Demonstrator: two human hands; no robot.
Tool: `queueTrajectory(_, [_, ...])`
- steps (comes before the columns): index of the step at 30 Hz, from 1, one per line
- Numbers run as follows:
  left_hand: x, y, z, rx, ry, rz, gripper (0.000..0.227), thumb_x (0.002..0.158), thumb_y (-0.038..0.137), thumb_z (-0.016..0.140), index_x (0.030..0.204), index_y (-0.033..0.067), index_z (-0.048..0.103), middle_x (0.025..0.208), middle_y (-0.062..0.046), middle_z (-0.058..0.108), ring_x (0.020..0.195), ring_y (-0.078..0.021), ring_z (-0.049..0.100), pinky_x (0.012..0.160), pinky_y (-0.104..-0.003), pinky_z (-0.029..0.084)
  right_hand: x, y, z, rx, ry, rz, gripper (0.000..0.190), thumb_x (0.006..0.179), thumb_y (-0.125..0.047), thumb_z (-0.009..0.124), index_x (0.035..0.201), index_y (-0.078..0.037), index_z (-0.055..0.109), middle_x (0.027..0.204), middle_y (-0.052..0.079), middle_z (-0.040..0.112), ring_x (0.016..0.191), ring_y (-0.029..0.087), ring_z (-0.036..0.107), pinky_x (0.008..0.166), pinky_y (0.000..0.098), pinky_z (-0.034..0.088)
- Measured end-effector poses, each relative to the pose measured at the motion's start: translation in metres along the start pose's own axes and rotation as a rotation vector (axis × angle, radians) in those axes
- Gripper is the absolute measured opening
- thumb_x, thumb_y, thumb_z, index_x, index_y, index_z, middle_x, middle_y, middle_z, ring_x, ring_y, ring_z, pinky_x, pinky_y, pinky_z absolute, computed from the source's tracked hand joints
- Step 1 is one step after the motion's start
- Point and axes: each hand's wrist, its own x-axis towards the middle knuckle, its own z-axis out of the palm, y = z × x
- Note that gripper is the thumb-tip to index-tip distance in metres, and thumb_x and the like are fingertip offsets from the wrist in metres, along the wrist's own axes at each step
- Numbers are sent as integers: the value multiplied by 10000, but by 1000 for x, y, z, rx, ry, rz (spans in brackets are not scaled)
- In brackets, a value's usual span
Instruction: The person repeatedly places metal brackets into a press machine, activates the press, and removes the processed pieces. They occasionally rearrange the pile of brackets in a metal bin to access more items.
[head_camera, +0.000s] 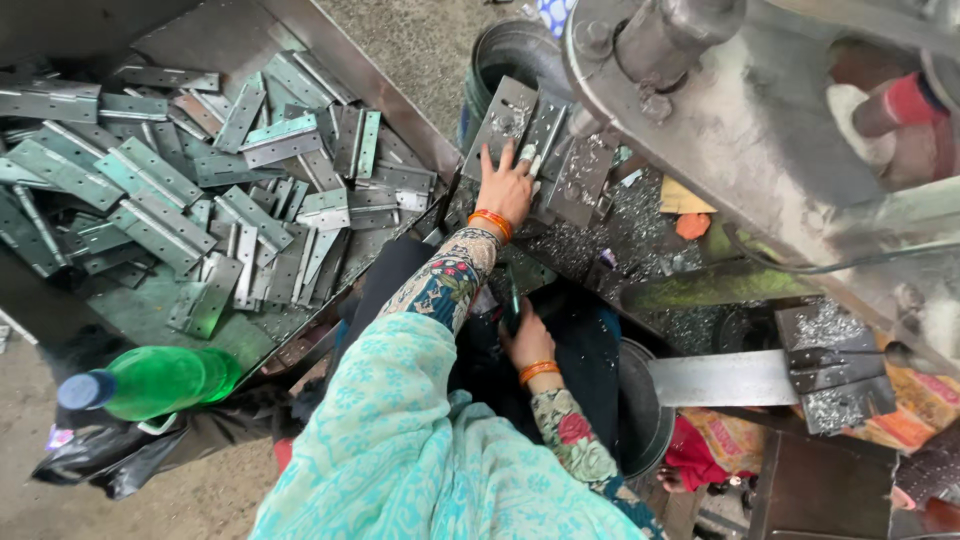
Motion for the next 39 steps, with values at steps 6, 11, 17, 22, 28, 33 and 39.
queueTrajectory(6, [-4, -1, -10, 93, -105, 10, 297, 946, 234, 547, 1121, 166, 777, 1484, -12, 555, 1518, -368, 233, 1146, -783, 65, 28, -16, -63, -108, -109, -62, 712, 829, -406, 721, 1444, -138, 482, 1115, 227, 719, 1004, 457, 698, 857, 544, 577])
queueTrajectory(11, [28, 0, -16, 94, -93, -38, 319, 990, 254, 515, 1156, 161, 771, 1487, -30, 554, 1529, -385, 222, 1152, -792, 39, 39, -25, -80, -220, -116, -52, 624, 878, -424, 687, 1415, -145, 536, 1110, 228, 727, 1003, 441, 713, 860, 534, 589])
queueTrajectory(17, [35, 0, -7, 95, 18, -33, 347, 937, 266, 521, 1173, 169, 756, 1453, -26, 554, 1495, -375, 236, 1131, -799, 52, 8, 11, 8, 1, 100, -103, 766, 833, -429, 733, 1484, -133, 456, 1225, 229, 675, 1047, 455, 671, 855, 558, 555])
queueTrajectory(22, [11, -2, -26, 9, 32, -53, 351, 1004, 375, 549, 1149, 134, 759, 1466, -13, 564, 1515, -353, 261, 1167, -755, 134, 21, 37, 25, 42, 87, -149, 757, 837, -394, 774, 1469, -94, 485, 1195, 258, 685, 1078, 458, 661, 878, 539, 553])
queueTrajectory(28, [-63, -74, -32, -146, 284, -184, 429, 811, 314, 724, 1203, 140, 722, 1319, -53, 602, 1314, -340, 429, 1038, -633, 375, 32, 6, -48, -9, -13, -189, 732, 823, -403, 758, 1426, -50, 538, 1092, 304, 705, 1026, 470, 691, 887, 522, 564])
queueTrajectory(33, [-141, -181, 8, 104, 218, -500, 293, 830, 177, 726, 1122, 154, 714, 1279, -77, 581, 1240, -301, 511, 966, -550, 480, 31, -31, -98, -195, -123, -131, 672, 863, -468, 709, 1401, -87, 581, 1109, 307, 704, 1047, 498, 669, 903, 554, 542])
queueTrajectory(39, [-175, -225, 59, 170, 150, -530, 189, 878, 99, 657, 1064, 86, 690, 1193, -123, 562, 1080, -323, 564, 832, -465, 536, 24, -47, -107, -176, -124, -120, 680, 831, -467, 717, 1390, -105, 577, 1119, 284, 713, 1057, 488, 670, 904, 545, 542])
